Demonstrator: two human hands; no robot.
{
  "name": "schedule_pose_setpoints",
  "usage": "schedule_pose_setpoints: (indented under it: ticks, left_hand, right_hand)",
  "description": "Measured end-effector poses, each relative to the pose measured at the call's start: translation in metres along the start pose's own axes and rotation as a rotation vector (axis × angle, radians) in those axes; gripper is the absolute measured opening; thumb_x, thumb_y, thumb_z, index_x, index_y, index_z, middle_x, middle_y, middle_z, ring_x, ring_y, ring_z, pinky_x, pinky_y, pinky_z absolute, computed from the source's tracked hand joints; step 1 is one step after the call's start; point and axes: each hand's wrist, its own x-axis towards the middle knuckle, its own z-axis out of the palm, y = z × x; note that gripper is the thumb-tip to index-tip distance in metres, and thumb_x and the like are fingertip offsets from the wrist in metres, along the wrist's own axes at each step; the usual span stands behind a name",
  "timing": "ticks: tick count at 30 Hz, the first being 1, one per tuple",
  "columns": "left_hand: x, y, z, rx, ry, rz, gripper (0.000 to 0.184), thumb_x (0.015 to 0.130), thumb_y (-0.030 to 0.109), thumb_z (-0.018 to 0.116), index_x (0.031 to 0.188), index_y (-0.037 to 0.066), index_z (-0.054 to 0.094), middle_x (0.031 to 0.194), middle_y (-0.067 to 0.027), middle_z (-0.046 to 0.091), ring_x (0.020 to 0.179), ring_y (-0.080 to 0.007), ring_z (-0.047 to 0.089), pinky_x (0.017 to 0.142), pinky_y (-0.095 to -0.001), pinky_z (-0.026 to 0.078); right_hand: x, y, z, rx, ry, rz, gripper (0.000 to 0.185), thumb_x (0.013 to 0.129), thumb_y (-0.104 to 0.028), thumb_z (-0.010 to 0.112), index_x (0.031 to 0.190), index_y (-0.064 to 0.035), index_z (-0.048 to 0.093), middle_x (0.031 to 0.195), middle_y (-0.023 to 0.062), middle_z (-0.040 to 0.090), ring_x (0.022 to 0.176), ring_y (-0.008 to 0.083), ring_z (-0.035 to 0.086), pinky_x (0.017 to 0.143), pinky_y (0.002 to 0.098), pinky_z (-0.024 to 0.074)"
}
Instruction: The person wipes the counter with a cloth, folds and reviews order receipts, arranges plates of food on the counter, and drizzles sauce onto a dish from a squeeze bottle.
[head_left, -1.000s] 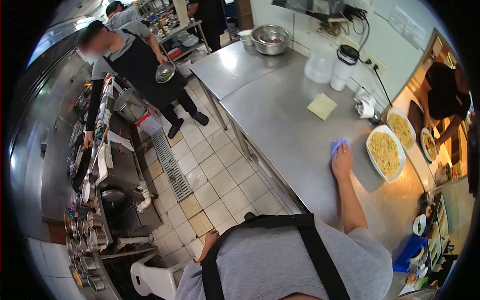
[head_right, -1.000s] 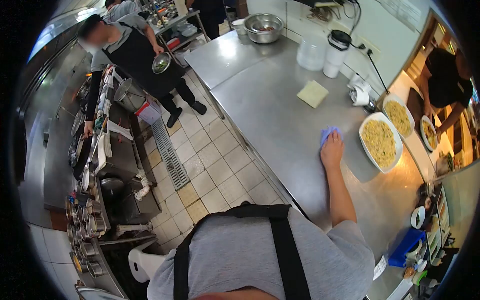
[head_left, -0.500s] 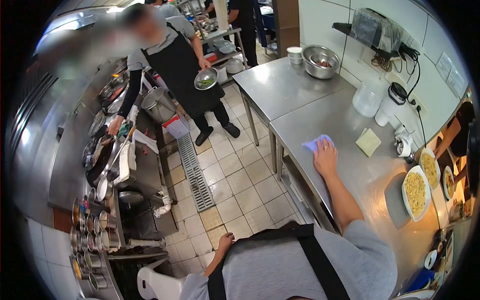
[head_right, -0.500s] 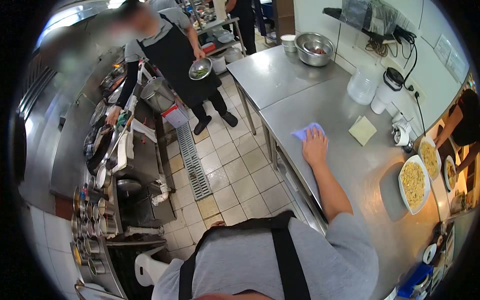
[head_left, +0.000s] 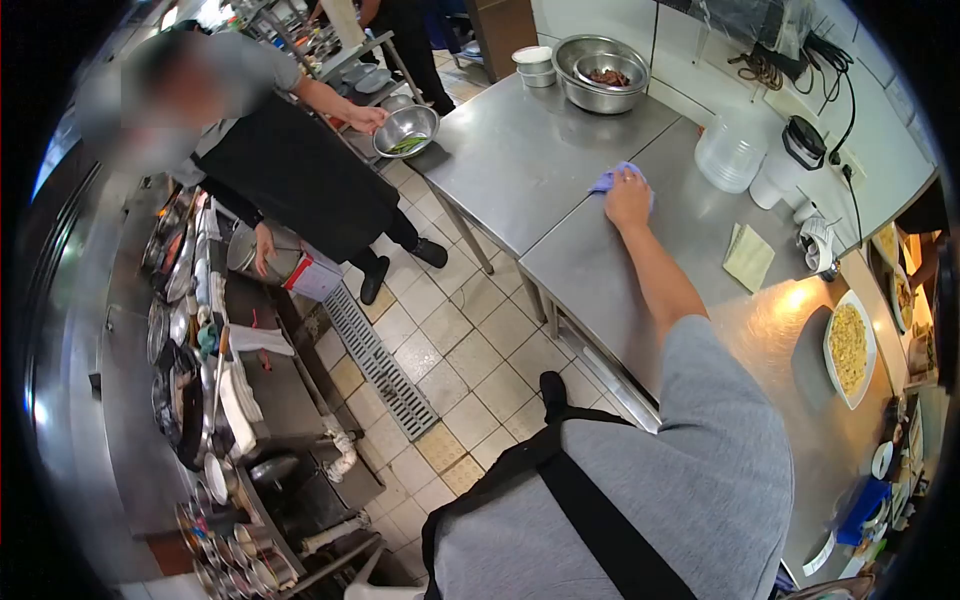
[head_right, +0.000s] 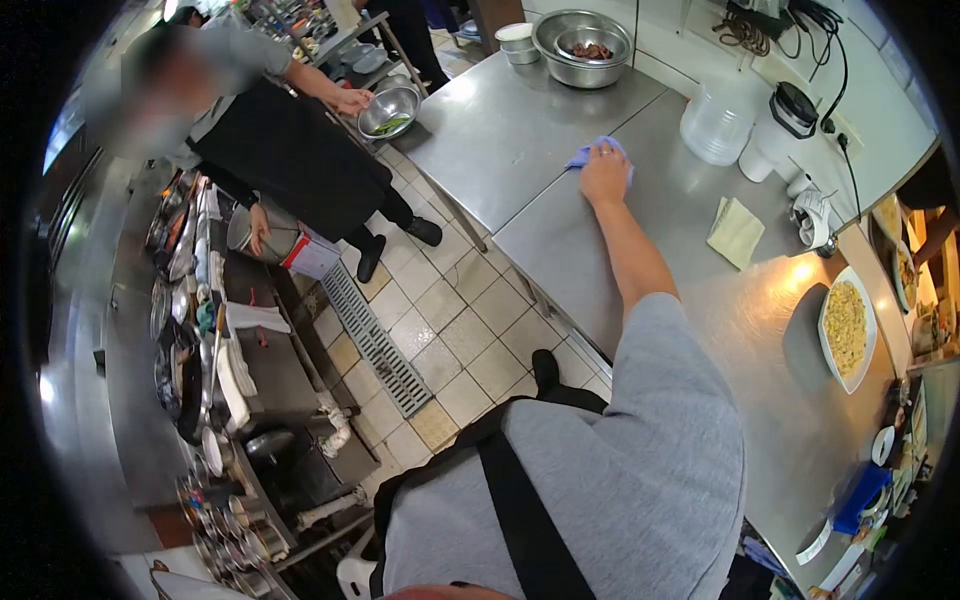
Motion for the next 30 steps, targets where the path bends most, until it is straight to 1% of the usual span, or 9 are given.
schedule_pose_setpoints:
  ticks: [3, 5, 7, 10, 12, 15, 18, 23, 30]
  left_hand:
    - [0.019, 0.028, -0.013, 0.017, -0.019, 0.004, 0.034, 0.084, 0.012, 0.056, 0.112, -0.006, 0.054, 0.083, -0.0140, 0.064, 0.070, -0.0193, 0.063, 0.061, -0.0273, 0.051]
    - [0.035, 0.046, -0.021, 0.034, -0.035, 0.017, 0.034, 0.084, 0.012, 0.056, 0.112, -0.007, 0.054, 0.083, -0.0138, 0.063, 0.070, -0.0194, 0.063, 0.061, -0.0274, 0.051]
    - [0.053, 0.061, -0.028, 0.052, -0.051, 0.033, 0.033, 0.084, 0.012, 0.056, 0.112, -0.007, 0.054, 0.082, -0.0136, 0.063, 0.070, -0.0194, 0.063, 0.061, -0.0275, 0.051]
    - [0.087, 0.077, -0.038, 0.057, -0.066, 0.063, 0.033, 0.085, 0.011, 0.056, 0.113, -0.007, 0.054, 0.082, -0.0133, 0.063, 0.069, -0.0195, 0.063, 0.062, -0.0277, 0.051]
    - [0.113, 0.082, -0.040, 0.032, -0.075, 0.088, 0.033, 0.085, 0.011, 0.056, 0.113, -0.007, 0.054, 0.082, -0.0131, 0.063, 0.069, -0.0195, 0.063, 0.062, -0.0278, 0.051]
    - [0.158, 0.082, -0.040, -0.067, -0.088, 0.137, 0.032, 0.085, 0.011, 0.055, 0.113, -0.007, 0.054, 0.081, -0.0128, 0.063, 0.069, -0.0196, 0.063, 0.062, -0.0279, 0.051]
    - [0.188, 0.097, -0.040, -0.156, -0.075, 0.113, 0.032, 0.086, 0.011, 0.055, 0.113, -0.007, 0.053, 0.081, -0.0124, 0.062, 0.068, -0.0199, 0.062, 0.061, -0.0286, 0.052]
    - [0.123, 0.213, -0.042, -0.174, -0.104, -0.001, 0.032, 0.086, 0.010, 0.053, 0.115, -0.004, 0.050, 0.082, -0.0115, 0.059, 0.063, -0.0209, 0.061, 0.056, -0.0309, 0.053]
    - [0.107, 0.184, -0.033, -0.175, -0.024, -0.050, 0.032, 0.086, 0.010, 0.053, 0.115, -0.004, 0.051, 0.086, -0.0128, 0.060, 0.064, -0.0206, 0.062, 0.055, -0.0301, 0.052]
  right_hand:
    - [0.002, -0.029, 0.015, 0.104, 0.033, -0.156, 0.035, 0.071, -0.007, 0.054, 0.106, -0.0042, 0.060, 0.110, 0.0130, 0.060, 0.104, 0.0326, 0.053, 0.090, 0.0409, 0.0420]
    - [-0.017, -0.050, 0.007, 0.414, 0.053, -0.269, 0.028, 0.068, -0.001, 0.055, 0.094, -0.0028, 0.064, 0.102, 0.0137, 0.062, 0.101, 0.0308, 0.054, 0.088, 0.0387, 0.0440]
    - [-0.042, -0.062, -0.019, 0.599, -0.178, -0.384, 0.029, 0.066, 0.002, 0.052, 0.092, -0.0038, 0.064, 0.105, 0.0148, 0.061, 0.102, 0.0299, 0.054, 0.089, 0.0386, 0.0435]
    - [-0.072, -0.040, -0.072, 0.727, -0.170, -0.250, 0.030, 0.067, 0.002, 0.049, 0.092, -0.0051, 0.064, 0.107, 0.0152, 0.061, 0.103, 0.0308, 0.054, 0.090, 0.0393, 0.0429]
    - [-0.076, 0.022, -0.095, 0.618, 0.103, -0.124, 0.030, 0.068, 0.002, 0.047, 0.092, -0.0046, 0.064, 0.107, 0.0152, 0.060, 0.103, 0.0315, 0.053, 0.092, 0.0396, 0.0418]
    - [-0.079, 0.141, -0.136, 0.472, 0.228, 0.182, 0.038, 0.072, 0.007, 0.041, 0.101, -0.0026, 0.063, 0.114, 0.0164, 0.058, 0.107, 0.0296, 0.054, 0.093, 0.0362, 0.0412]
    - [-0.110, 0.246, -0.102, -0.103, 0.086, 0.163, 0.038, 0.083, -0.020, 0.055, 0.120, -0.0078, 0.054, 0.127, 0.0174, 0.048, 0.114, 0.0359, 0.046, 0.096, 0.0437, 0.0380]
    - [-0.066, 0.119, -0.092, -0.184, -0.024, 0.131, 0.062, 0.072, -0.055, 0.061, 0.124, -0.0208, 0.053, 0.134, 0.0141, 0.044, 0.121, 0.0367, 0.039, 0.094, 0.0499, 0.0351]
    - [0.072, -0.011, 0.006, 0.088, -0.115, -0.164, 0.056, 0.072, -0.042, 0.063, 0.125, -0.0264, 0.052, 0.135, 0.0112, 0.043, 0.125, 0.0378, 0.035, 0.094, 0.0536, 0.0343]
